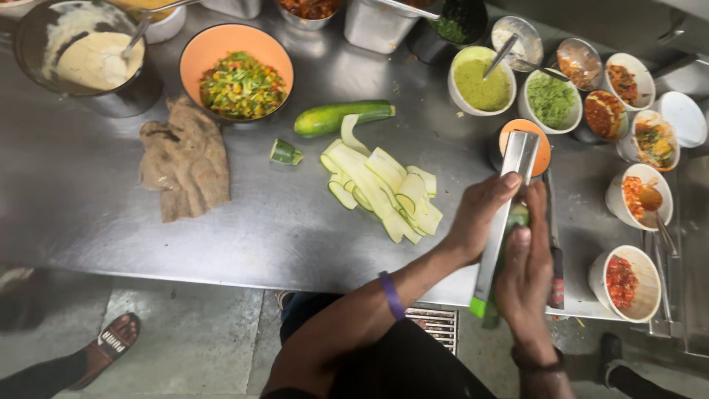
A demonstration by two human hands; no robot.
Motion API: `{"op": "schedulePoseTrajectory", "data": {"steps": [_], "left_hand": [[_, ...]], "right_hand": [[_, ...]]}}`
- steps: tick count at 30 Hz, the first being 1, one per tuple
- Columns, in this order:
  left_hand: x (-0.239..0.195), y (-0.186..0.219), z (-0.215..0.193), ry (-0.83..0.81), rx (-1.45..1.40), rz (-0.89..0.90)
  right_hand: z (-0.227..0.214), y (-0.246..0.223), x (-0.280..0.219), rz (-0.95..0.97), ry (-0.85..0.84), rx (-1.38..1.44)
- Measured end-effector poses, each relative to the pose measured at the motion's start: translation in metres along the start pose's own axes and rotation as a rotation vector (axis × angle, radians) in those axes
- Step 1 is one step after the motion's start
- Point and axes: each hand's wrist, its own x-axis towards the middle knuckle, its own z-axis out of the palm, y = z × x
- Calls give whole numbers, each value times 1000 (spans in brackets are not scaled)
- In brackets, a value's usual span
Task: The person uses a mandoline slicer to cut a zucchini into thin, uniform strips on a stainless steel countertop. They then arrange the sliced zucchini strips in neat rows on the counter surface.
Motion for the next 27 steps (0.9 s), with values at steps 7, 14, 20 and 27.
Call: {"op": "schedulePoseTrajectory", "data": {"steps": [7,14,20,27], "left_hand": [[-16,29,-15,10,77,-26],[-5,69,-47,38,-53,13],[-12,77,-46,133,-48,-56],[14,78,-44,76,-330,-109]], "right_hand": [[21,1,77,-79,-8,43],[92,19,196,-139,120,169],[76,27,224,-170,185,181],[23,0,44,-26,-85,-4]]}}
